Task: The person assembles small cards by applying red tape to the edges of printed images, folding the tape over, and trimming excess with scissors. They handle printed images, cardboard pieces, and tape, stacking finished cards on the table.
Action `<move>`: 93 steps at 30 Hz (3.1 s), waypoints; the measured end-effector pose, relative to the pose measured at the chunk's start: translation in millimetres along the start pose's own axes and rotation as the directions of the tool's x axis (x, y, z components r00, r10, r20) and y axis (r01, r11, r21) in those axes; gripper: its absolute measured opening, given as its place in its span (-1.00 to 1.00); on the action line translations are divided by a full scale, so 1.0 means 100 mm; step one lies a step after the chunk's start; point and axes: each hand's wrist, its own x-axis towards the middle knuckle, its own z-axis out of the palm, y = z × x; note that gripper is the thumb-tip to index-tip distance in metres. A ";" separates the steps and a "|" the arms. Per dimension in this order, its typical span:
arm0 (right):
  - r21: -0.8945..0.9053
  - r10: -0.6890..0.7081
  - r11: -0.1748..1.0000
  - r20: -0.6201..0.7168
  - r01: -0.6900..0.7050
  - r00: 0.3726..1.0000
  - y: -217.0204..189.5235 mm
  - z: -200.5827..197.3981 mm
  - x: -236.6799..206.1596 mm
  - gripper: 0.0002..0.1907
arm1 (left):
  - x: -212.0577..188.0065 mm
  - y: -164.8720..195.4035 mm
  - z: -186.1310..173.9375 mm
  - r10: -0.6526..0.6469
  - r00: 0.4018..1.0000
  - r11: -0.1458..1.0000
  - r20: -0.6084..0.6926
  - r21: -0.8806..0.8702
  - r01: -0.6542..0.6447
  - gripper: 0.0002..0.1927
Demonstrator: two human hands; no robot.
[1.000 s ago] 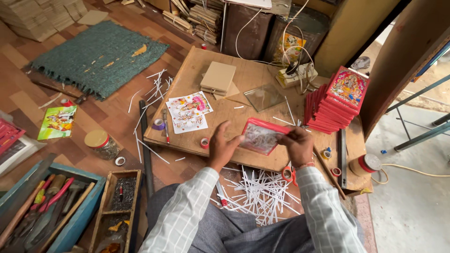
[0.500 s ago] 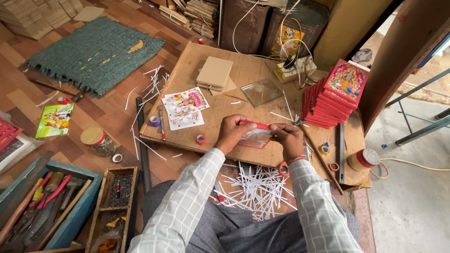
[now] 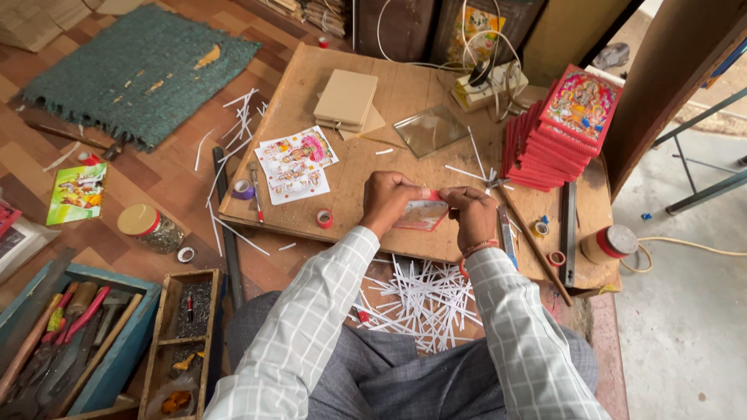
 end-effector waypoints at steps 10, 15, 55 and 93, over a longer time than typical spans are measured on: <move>0.020 0.034 0.999 -0.016 -0.033 0.999 -0.09 0.03 0.07 -0.87 | -0.03 -0.04 -0.22 -0.168 0.984 0.944 0.066 -0.277 0.180 -0.74; 0.046 0.054 0.997 0.018 -0.054 0.998 -0.03 0.00 0.10 -0.88 | -0.07 -0.21 -0.24 -0.132 0.990 0.913 0.043 -0.384 0.139 -0.88; 0.189 0.256 0.951 -0.029 -0.247 0.966 0.33 -1.20 -0.14 -0.64 | -0.20 -0.25 -0.15 -0.184 0.981 0.833 -0.058 -0.539 0.124 -0.88; -0.797 -0.488 0.320 0.326 0.513 0.810 -0.35 0.12 -1.72 -0.52 | -0.49 -0.34 -0.14 -0.120 0.984 0.852 -0.131 -0.522 0.035 -0.86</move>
